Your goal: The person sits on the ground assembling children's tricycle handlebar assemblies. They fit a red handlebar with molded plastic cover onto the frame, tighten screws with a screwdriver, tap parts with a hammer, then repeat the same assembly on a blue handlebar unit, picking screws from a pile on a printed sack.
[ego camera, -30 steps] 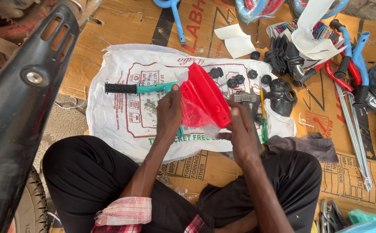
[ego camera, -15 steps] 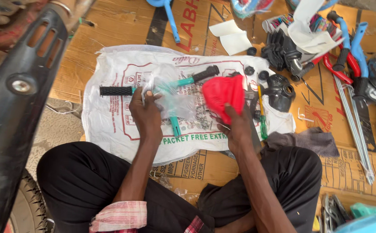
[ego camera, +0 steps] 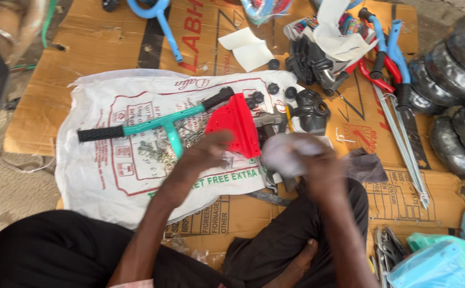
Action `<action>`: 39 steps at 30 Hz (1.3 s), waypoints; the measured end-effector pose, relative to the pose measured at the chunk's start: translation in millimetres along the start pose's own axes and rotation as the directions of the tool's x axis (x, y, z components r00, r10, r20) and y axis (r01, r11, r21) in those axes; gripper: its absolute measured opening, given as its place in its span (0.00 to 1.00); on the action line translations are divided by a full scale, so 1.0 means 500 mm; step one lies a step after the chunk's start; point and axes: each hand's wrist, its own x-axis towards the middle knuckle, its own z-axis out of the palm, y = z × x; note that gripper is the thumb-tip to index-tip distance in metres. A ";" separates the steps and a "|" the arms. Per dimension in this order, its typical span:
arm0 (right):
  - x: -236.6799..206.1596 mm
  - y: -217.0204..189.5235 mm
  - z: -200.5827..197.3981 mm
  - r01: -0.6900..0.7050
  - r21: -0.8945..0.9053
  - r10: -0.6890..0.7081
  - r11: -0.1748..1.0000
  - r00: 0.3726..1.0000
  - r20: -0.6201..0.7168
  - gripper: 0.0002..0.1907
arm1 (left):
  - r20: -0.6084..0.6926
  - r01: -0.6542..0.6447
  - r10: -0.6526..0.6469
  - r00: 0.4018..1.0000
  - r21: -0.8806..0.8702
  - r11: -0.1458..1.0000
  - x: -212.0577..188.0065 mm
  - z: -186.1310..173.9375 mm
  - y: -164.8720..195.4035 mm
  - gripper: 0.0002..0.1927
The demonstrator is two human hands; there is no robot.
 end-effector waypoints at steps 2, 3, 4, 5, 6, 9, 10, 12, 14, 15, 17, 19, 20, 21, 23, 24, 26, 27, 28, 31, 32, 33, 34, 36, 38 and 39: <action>0.036 0.056 -0.144 0.079 -0.392 -0.222 0.917 0.917 -0.332 0.15 | -0.292 -0.005 -0.012 0.956 -0.056 0.998 0.003 -0.021 0.013 0.24; 0.055 0.090 -0.222 0.295 -0.688 -0.621 0.663 0.731 -0.285 0.14 | -0.402 -0.022 0.007 0.915 -0.033 0.999 0.006 -0.031 0.017 0.21; 0.078 0.122 -0.299 0.125 -0.853 -0.641 0.506 0.716 -0.276 0.16 | -0.510 -0.039 0.030 0.860 -0.008 0.999 0.006 -0.038 0.018 0.19; 0.089 0.159 -0.364 -0.031 -0.933 -0.558 0.358 0.794 -0.241 0.17 | -0.612 -0.050 0.053 0.789 0.021 0.999 0.007 -0.043 0.018 0.16; 0.098 0.194 -0.419 -0.163 -0.971 -0.457 0.176 0.860 -0.227 0.20 | -0.639 -0.053 0.023 0.769 -0.027 0.998 0.008 -0.047 0.015 0.14; 0.164 0.255 -0.511 -0.359 -0.926 0.328 0.113 0.894 -0.307 0.55 | -0.707 -0.026 -0.052 0.705 -0.099 0.995 0.017 -0.050 0.006 0.09; 0.183 0.261 -0.517 -0.315 -0.938 0.207 0.143 0.936 -0.283 0.47 | -0.725 0.011 -0.063 0.686 -0.077 0.997 0.025 -0.051 0.003 0.08; 0.222 0.262 -0.488 -0.214 -0.960 -0.019 0.182 0.975 -0.221 0.32 | -0.743 0.083 -0.084 0.664 -0.038 0.996 0.036 -0.052 -0.004 0.07; 0.300 0.251 -0.412 0.008 -0.919 -0.305 0.395 0.944 -0.123 0.24 | -0.740 0.117 -0.081 0.667 -0.003 0.993 0.049 -0.054 -0.011 0.08; 0.360 0.240 -0.363 0.144 -0.809 -0.347 0.570 0.935 -0.077 0.23 | -0.734 0.121 -0.084 0.673 -0.003 0.993 0.054 -0.058 -0.013 0.08; 0.473 0.227 -0.256 0.107 -0.464 -0.198 0.879 0.969 -0.151 0.21 | -0.727 0.133 -0.099 0.679 -0.010 0.991 0.058 -0.060 -0.021 0.08; 0.561 0.212 -0.187 -0.172 -0.135 0.137 0.976 0.962 -0.234 0.21 | -0.748 0.172 -0.059 0.661 0.075 0.982 0.058 -0.066 -0.026 0.09; 0.599 0.202 -0.168 -0.264 -0.029 0.249 0.964 0.936 -0.250 0.22 | -0.754 0.192 -0.039 0.656 0.116 0.975 0.058 -0.070 -0.028 0.09; 0.625 0.195 -0.153 -0.351 0.079 0.359 0.933 0.897 -0.257 0.22 | -0.769 0.216 -0.064 0.637 0.098 0.972 0.057 -0.074 -0.028 0.10; 0.653 0.182 -0.143 -0.425 0.206 0.454 0.882 0.883 -0.121 0.23 | -0.790 0.258 -0.114 0.602 0.058 0.964 0.057 -0.082 -0.028 0.10; 0.658 0.178 -0.141 -0.463 0.262 0.492 0.847 0.869 -0.053 0.23 | -0.792 0.261 -0.119 0.599 0.053 0.964 0.057 -0.083 -0.028 0.10; 0.661 0.178 -0.159 -0.395 0.349 0.476 0.850 0.859 -0.188 0.18 | -0.790 0.263 -0.128 0.600 0.043 0.964 0.058 -0.085 -0.027 0.10; 0.659 0.178 -0.169 -0.353 0.389 0.469 0.851 0.846 -0.256 0.16 | -0.785 0.265 -0.125 0.607 0.052 0.963 0.058 -0.085 -0.027 0.10; 0.658 0.175 -0.181 -0.275 0.367 0.386 0.889 0.880 -0.275 0.14 | -0.777 0.267 -0.121 0.617 0.062 0.962 0.058 -0.084 -0.027 0.10; 0.635 0.157 -0.238 -0.109 0.349 0.219 0.931 0.930 -0.296 0.13 | -0.748 0.253 -0.107 0.655 0.084 0.964 0.054 -0.078 -0.028 0.11; 0.618 0.150 -0.255 -0.108 0.382 0.222 0.918 0.937 -0.269 0.12 | -0.739 0.242 -0.098 0.666 0.091 0.966 0.052 -0.077 -0.027 0.11; 0.600 0.140 -0.265 -0.109 0.414 0.223 0.904 0.945 -0.239 0.10 | -0.738 0.233 -0.094 0.668 0.087 0.969 0.052 -0.075 -0.026 0.11; 0.578 0.135 -0.264 -0.060 0.325 0.149 0.944 0.955 -0.257 0.10 | -0.736 0.229 -0.093 0.670 0.085 0.970 0.050 -0.073 -0.025 0.11; 0.520 0.124 -0.252 0.031 0.133 0.007 0.991 0.961 -0.277 0.10 | -0.730 0.239 -0.102 0.676 0.086 0.967 0.045 -0.068 -0.023 0.11; 0.474 0.088 -0.260 0.006 0.167 0.047 0.986 0.950 -0.308 0.09 | -0.724 0.246 -0.099 0.682 0.099 0.964 0.043 -0.064 -0.020 0.11; 0.459 0.068 -0.256 -0.002 0.193 0.064 0.981 0.945 -0.319 0.10 | -0.720 0.238 -0.089 0.689 0.108 0.965 0.043 -0.067 -0.016 0.11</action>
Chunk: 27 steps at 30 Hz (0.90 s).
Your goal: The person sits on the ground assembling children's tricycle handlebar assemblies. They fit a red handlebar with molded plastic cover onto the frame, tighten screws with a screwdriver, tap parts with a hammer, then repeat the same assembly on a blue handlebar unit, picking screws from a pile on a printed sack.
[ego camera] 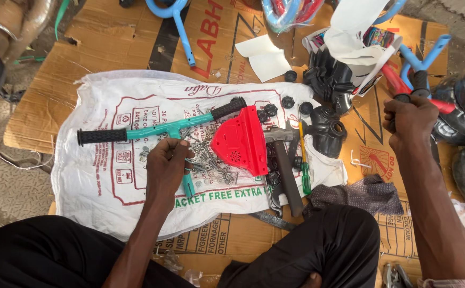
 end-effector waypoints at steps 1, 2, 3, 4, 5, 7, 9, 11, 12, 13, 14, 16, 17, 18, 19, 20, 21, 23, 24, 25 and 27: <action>-0.024 -0.010 -0.001 0.015 -0.056 -0.018 0.998 0.999 -0.048 0.13 | 0.008 0.004 -0.004 1.000 0.001 1.000 -0.004 -0.001 0.000 0.11; -0.040 -0.025 0.001 0.036 -0.114 -0.047 0.993 0.994 -0.094 0.17 | 0.016 0.002 -0.002 1.000 -0.006 1.000 -0.005 0.000 0.001 0.11; -0.052 -0.043 0.007 0.055 -0.163 -0.078 0.985 0.987 -0.140 0.21 | 0.019 -0.006 0.006 1.000 -0.006 1.000 -0.006 -0.002 0.003 0.11; -0.064 -0.071 -0.005 0.056 0.064 -0.053 0.996 0.998 -0.043 0.17 | 0.023 -0.007 0.007 1.000 -0.003 1.000 -0.007 -0.004 0.003 0.11; -0.078 -0.107 -0.024 0.030 0.281 -0.048 0.959 0.997 0.057 0.13 | 0.027 0.000 0.000 1.000 -0.001 1.000 -0.010 -0.005 0.003 0.11; -0.122 -0.159 -0.016 -0.020 0.534 -0.036 0.845 0.995 0.094 0.09 | 0.038 -0.017 0.018 0.999 -0.009 1.000 -0.012 -0.006 0.003 0.11; -0.200 -0.216 -0.015 0.058 0.484 -0.053 0.873 0.998 -0.025 0.09 | 0.055 -0.008 0.009 0.998 -0.025 1.000 -0.016 -0.002 0.002 0.12; -0.311 -0.269 -0.013 0.138 0.400 -0.116 0.906 0.990 -0.077 0.11 | 0.050 -0.016 0.017 0.999 -0.025 1.000 -0.017 0.001 0.005 0.12; -0.370 -0.290 -0.008 0.158 0.366 -0.144 0.917 0.987 -0.066 0.12 | 0.067 -0.115 0.118 0.991 -0.042 0.992 -0.019 0.000 0.007 0.13; -0.421 -0.309 0.000 0.166 0.360 -0.171 0.918 0.985 -0.018 0.14 | 0.081 -0.212 0.217 0.973 -0.061 0.975 -0.021 0.002 0.010 0.15; -0.465 -0.328 0.006 0.162 0.375 -0.191 0.913 0.981 0.041 0.15 | 0.090 -0.309 0.315 0.945 -0.076 0.948 -0.024 -0.001 0.014 0.16; -0.518 -0.359 0.021 -0.044 0.529 -0.144 0.847 0.940 0.310 0.17 | 0.114 -0.432 0.438 0.892 -0.074 0.899 -0.031 -0.012 0.023 0.22; -0.529 -0.375 0.018 -0.244 0.611 -0.093 0.753 0.880 0.466 0.17 | 0.131 -0.489 0.494 0.859 -0.074 0.869 -0.037 -0.018 0.026 0.25; -0.534 -0.382 0.019 -0.438 0.646 -0.076 0.625 0.789 0.609 0.18 | 0.146 -0.541 0.546 0.825 -0.077 0.838 -0.042 -0.027 0.031 0.28; -0.534 -0.374 0.029 -0.564 0.612 -0.041 0.555 0.715 0.697 0.18 | 0.163 -0.594 0.598 0.785 -0.079 0.801 -0.046 -0.036 0.036 0.31; -0.531 -0.358 0.042 -0.678 0.558 -0.015 0.478 0.629 0.777 0.19 | 0.182 -0.642 0.645 0.742 -0.083 0.762 -0.050 -0.046 0.041 0.34; -0.525 -0.337 0.058 -0.778 0.485 0.002 0.400 0.530 0.848 0.19 | 0.241 -0.655 0.659 0.712 -0.110 0.748 -0.052 -0.055 0.046 0.35; -0.508 -0.290 0.094 -0.926 0.292 0.000 0.238 0.300 0.954 0.22 | 0.346 -0.677 0.685 0.641 -0.165 0.717 -0.053 -0.067 0.054 0.37; -0.501 -0.271 0.103 -0.973 0.172 -0.007 0.154 0.173 0.985 0.24 | 0.389 -0.594 0.648 0.655 -0.265 0.760 -0.056 -0.069 0.055 0.36; -0.495 -0.251 0.118 -0.979 0.150 0.004 0.137 0.152 0.988 0.27 | 0.433 -0.498 0.613 0.661 -0.359 0.789 -0.059 -0.066 0.054 0.34; -0.483 -0.209 0.162 -0.988 0.115 0.018 0.099 0.118 0.993 0.34 | 0.465 -0.304 0.490 0.737 -0.420 0.855 -0.063 -0.055 0.052 0.30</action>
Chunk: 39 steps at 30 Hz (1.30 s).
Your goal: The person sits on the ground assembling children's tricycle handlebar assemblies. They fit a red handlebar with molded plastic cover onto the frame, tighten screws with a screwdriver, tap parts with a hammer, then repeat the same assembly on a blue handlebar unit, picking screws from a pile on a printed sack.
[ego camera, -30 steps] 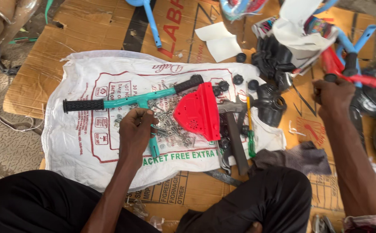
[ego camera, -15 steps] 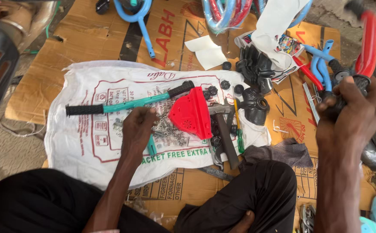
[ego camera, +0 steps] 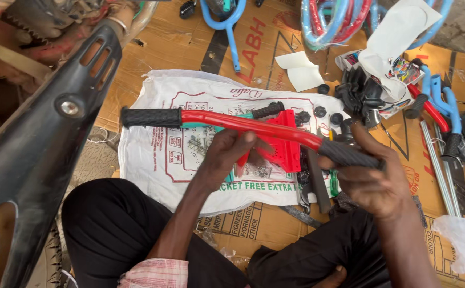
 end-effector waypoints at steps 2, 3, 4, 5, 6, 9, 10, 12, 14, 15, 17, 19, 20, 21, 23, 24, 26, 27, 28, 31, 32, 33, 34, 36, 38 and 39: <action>0.053 -0.003 -0.038 0.207 -0.218 -0.242 0.954 0.959 -0.150 0.37 | -0.126 0.192 -0.202 0.971 -0.084 0.978 0.005 0.011 -0.009 0.27; 0.068 -0.010 -0.052 0.290 -0.337 -0.369 0.896 0.907 -0.201 0.38 | -0.177 0.198 -0.213 0.961 -0.098 0.975 0.008 0.012 -0.012 0.26; 0.087 -0.009 -0.074 0.249 -0.593 -0.489 0.766 0.824 -0.286 0.37 | -0.229 0.205 -0.226 0.947 -0.112 0.972 0.010 0.010 -0.013 0.24; 0.101 -0.005 -0.099 0.147 -0.796 -0.616 0.588 0.719 -0.322 0.37 | -0.279 0.215 -0.242 0.929 -0.126 0.969 0.012 0.007 -0.014 0.23; 0.129 0.008 -0.132 0.063 -0.960 -0.740 0.273 0.651 -0.168 0.29 | -0.279 0.221 -0.246 0.928 -0.119 0.968 0.014 0.000 -0.012 0.24; 0.173 0.043 -0.221 -0.521 -0.694 -0.810 -0.497 0.566 0.155 0.32 | -0.256 0.215 -0.238 0.937 -0.115 0.970 0.017 -0.021 -0.003 0.27; 0.180 0.050 -0.244 -0.443 -0.703 -0.765 -0.557 0.603 0.225 0.33 | -0.238 0.201 -0.227 0.944 -0.130 0.971 0.016 -0.023 0.000 0.26; 0.192 0.056 -0.277 -0.269 -0.696 -0.652 -0.666 0.663 0.367 0.34 | -0.205 0.200 -0.222 0.953 -0.120 0.972 0.011 -0.021 0.005 0.23; 0.197 0.040 -0.288 -0.526 -0.816 -0.828 -0.240 0.549 -0.111 0.32 | -0.173 0.221 -0.227 0.958 -0.055 0.974 0.007 -0.016 0.011 0.22; 0.196 0.030 -0.287 -0.631 -0.776 -0.821 -0.004 0.445 -0.358 0.31 | -0.136 0.244 -0.246 0.960 -0.034 0.969 0.005 -0.014 0.015 0.23; 0.182 0.013 -0.281 -0.342 -0.939 -0.736 0.020 0.631 -0.246 0.30 | -0.050 0.287 -0.286 0.957 0.012 0.958 0.004 -0.010 0.022 0.24; 0.171 -0.001 -0.268 -0.246 -0.969 -0.701 0.008 0.690 -0.181 0.27 | 0.000 0.340 -0.340 0.940 0.034 0.940 0.005 -0.008 0.028 0.25; 0.161 -0.008 -0.257 -0.317 -0.948 -0.704 -0.026 0.679 -0.208 0.24 | 0.026 0.367 -0.368 0.929 0.042 0.929 0.004 -0.004 0.028 0.25; 0.155 -0.014 -0.245 -0.382 -0.922 -0.709 -0.060 0.666 -0.230 0.21 | 0.045 0.385 -0.388 0.921 0.055 0.921 0.005 0.000 0.027 0.25; 0.162 -0.030 -0.210 -0.146 -0.986 -0.710 0.083 0.685 -0.161 0.21 | 0.068 0.422 -0.428 0.901 0.081 0.903 0.002 0.007 0.025 0.26; 0.163 -0.030 -0.191 -0.029 -0.987 -0.711 0.156 0.691 -0.133 0.21 | 0.070 0.420 -0.431 0.900 0.132 0.898 -0.001 0.012 0.022 0.26; 0.153 -0.035 -0.143 -0.168 -0.985 -0.696 0.030 0.704 -0.141 0.21 | 0.077 0.396 -0.424 0.903 0.240 0.886 0.000 0.021 0.016 0.27; 0.145 -0.031 -0.120 -0.235 -0.971 -0.691 -0.033 0.708 -0.148 0.21 | 0.072 0.405 -0.436 0.897 0.257 0.877 0.001 0.024 0.013 0.26; 0.143 -0.024 -0.100 -0.223 -0.970 -0.645 -0.099 0.757 -0.108 0.19 | 0.069 0.412 -0.445 0.893 0.272 0.870 0.004 0.028 0.010 0.26; 0.145 0.017 -0.065 -0.098 -0.981 -0.507 -0.170 0.862 0.002 0.14 | 0.035 0.453 -0.487 0.873 0.313 0.835 0.007 0.032 0.004 0.25; 0.149 0.036 -0.064 -0.005 -0.993 -0.479 -0.114 0.877 0.050 0.13 | 0.019 0.468 -0.501 0.865 0.328 0.821 0.006 0.032 0.002 0.25; 0.155 0.051 -0.065 0.086 -0.995 -0.451 -0.055 0.887 0.101 0.13 | -0.003 0.456 -0.484 0.875 0.340 0.822 0.006 0.031 0.000 0.25; 0.160 0.062 -0.067 0.056 -0.997 -0.463 -0.061 0.883 0.078 0.13 | -0.025 0.446 -0.468 0.884 0.352 0.823 0.005 0.032 -0.002 0.26; 0.166 0.077 -0.080 -0.008 -0.998 -0.488 -0.070 0.873 0.027 0.15 | -0.092 0.446 -0.447 0.890 0.389 0.806 0.001 0.032 -0.008 0.26; 0.167 0.082 -0.098 -0.014 -1.000 -0.531 -0.017 0.848 -0.003 0.19 | -0.179 0.453 -0.418 0.890 0.444 0.773 0.000 0.033 -0.017 0.25; 0.174 0.081 -0.108 -0.008 -1.000 -0.549 0.009 0.836 -0.011 0.22 | -0.202 0.380 -0.323 0.925 0.518 0.766 0.004 0.032 -0.023 0.25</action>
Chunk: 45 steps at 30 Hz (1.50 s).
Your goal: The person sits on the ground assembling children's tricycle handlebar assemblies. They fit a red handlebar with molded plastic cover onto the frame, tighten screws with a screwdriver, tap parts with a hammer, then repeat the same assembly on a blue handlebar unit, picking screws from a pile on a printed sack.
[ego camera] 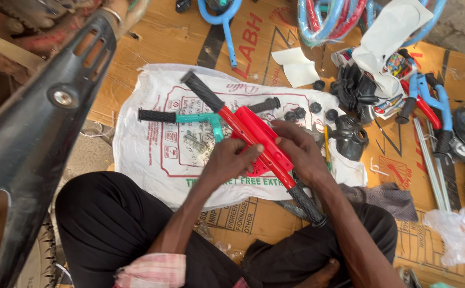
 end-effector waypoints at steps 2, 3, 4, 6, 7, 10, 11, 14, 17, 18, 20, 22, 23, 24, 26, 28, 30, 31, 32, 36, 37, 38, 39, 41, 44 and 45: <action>0.002 0.024 0.001 -0.008 0.091 0.008 0.996 1.000 -0.001 0.21 | -0.120 -0.117 0.132 0.984 0.129 0.985 -0.001 0.016 -0.011 0.25; 0.004 0.036 0.001 -0.009 0.134 0.010 0.991 1.000 -0.006 0.20 | -0.196 -0.129 0.154 0.968 0.138 0.982 0.002 0.021 -0.017 0.26; 0.004 0.048 0.002 -0.010 0.171 0.008 0.985 1.000 0.010 0.20 | -0.267 -0.137 0.173 0.948 0.149 0.979 0.003 0.025 -0.023 0.27; 0.001 0.069 0.005 -0.009 0.244 0.000 0.970 0.999 0.038 0.19 | -0.429 -0.187 0.307 0.849 0.300 0.936 0.007 0.030 -0.035 0.33; -0.002 0.078 0.008 -0.010 0.276 0.002 0.961 1.000 0.030 0.19 | -0.495 -0.208 0.426 0.757 0.435 0.876 0.010 0.029 -0.038 0.37; -0.010 0.092 0.020 -0.023 0.382 0.016 0.924 1.000 0.021 0.18 | -0.457 -0.101 0.438 0.774 0.594 0.798 0.022 0.004 -0.040 0.52; -0.016 0.091 0.021 -0.041 0.421 0.033 0.906 0.999 0.026 0.18 | -0.420 -0.046 0.371 0.828 0.609 0.792 0.023 -0.005 -0.036 0.57; -0.028 0.080 0.026 -0.065 0.461 0.034 0.885 0.997 0.074 0.18 | 0.077 0.119 -0.096 0.992 -0.396 0.911 0.012 -0.037 -0.022 0.42; -0.025 0.053 0.026 -0.071 0.451 0.030 0.890 0.995 0.097 0.18 | 0.195 0.189 -0.120 0.973 -0.388 0.902 0.014 -0.054 0.002 0.36; -0.023 0.044 0.024 -0.077 0.444 0.035 0.893 0.994 0.102 0.18 | 0.179 0.186 -0.117 0.977 -0.443 0.877 0.011 -0.051 0.008 0.34; -0.007 0.021 0.002 -0.256 0.406 0.213 0.877 0.966 0.147 0.19 | 0.142 0.173 -0.114 0.983 -0.544 0.821 0.007 -0.045 0.015 0.30; -0.001 0.010 -0.022 -0.308 0.378 0.269 0.873 0.951 0.152 0.20 | 0.044 0.073 -0.058 0.997 -0.647 0.759 -0.003 -0.037 0.012 0.28; 0.004 0.005 -0.044 -0.257 0.373 0.225 0.892 0.966 0.129 0.21 | -0.004 0.015 -0.025 1.000 -0.687 0.726 0.000 -0.036 0.012 0.27; 0.002 0.004 -0.066 -0.213 0.365 0.187 0.906 0.977 0.105 0.22 | -0.067 -0.024 -0.032 0.997 -0.695 0.719 0.003 -0.037 0.010 0.27; 0.003 0.017 -0.098 -0.162 0.408 0.214 0.899 0.973 -0.084 0.18 | -0.195 -0.103 -0.052 0.980 -0.707 0.700 0.012 -0.046 0.006 0.27; -0.005 0.047 -0.106 -0.163 0.209 0.216 0.964 0.941 -0.262 0.16 | -0.294 -0.112 -0.137 0.946 -0.692 0.713 0.029 -0.064 0.009 0.27; -0.035 0.083 -0.102 -0.239 -0.241 0.123 0.941 0.901 -0.416 0.14 | -0.377 -0.158 -0.162 0.912 -0.688 0.708 0.050 -0.084 0.016 0.27; -0.048 0.101 -0.092 -0.097 -0.426 -0.088 0.900 0.915 -0.394 0.11 | -0.408 -0.194 -0.151 0.901 -0.688 0.699 0.056 -0.096 0.019 0.28; -0.064 0.119 -0.081 0.036 -0.597 -0.286 0.801 0.900 -0.330 0.09 | -0.434 -0.226 -0.145 0.889 -0.691 0.686 0.060 -0.103 0.021 0.28; -0.091 0.162 -0.044 0.095 -0.705 -0.399 0.703 0.873 -0.279 0.07 | -0.477 -0.287 -0.098 0.873 -0.668 0.687 0.065 -0.117 0.022 0.28; -0.090 0.166 -0.041 0.125 -0.728 -0.433 0.674 0.865 -0.252 0.08 | -0.502 -0.294 -0.084 0.861 -0.625 0.723 0.065 -0.117 0.019 0.28; -0.083 0.169 -0.038 0.148 -0.750 -0.463 0.644 0.856 -0.228 0.08 | -0.521 -0.297 -0.068 0.851 -0.584 0.756 0.066 -0.115 0.016 0.28; -0.079 0.171 -0.037 0.169 -0.773 -0.488 0.612 0.849 -0.201 0.09 | -0.524 -0.299 -0.069 0.849 -0.584 0.754 0.068 -0.113 0.013 0.27; -0.064 0.175 -0.031 0.147 -0.740 -0.432 0.657 0.877 -0.210 0.10 | -0.540 -0.313 -0.069 0.839 -0.581 0.751 0.071 -0.111 0.007 0.26; -0.047 0.187 -0.016 0.126 -0.796 -0.436 0.592 0.881 -0.186 0.13 | -0.525 -0.287 -0.052 0.849 -0.542 0.790 0.073 -0.109 0.004 0.26; -0.043 0.192 -0.011 0.119 -0.827 -0.448 0.549 0.877 -0.171 0.15 | -0.522 -0.278 -0.051 0.852 -0.533 0.799 0.071 -0.107 0.005 0.26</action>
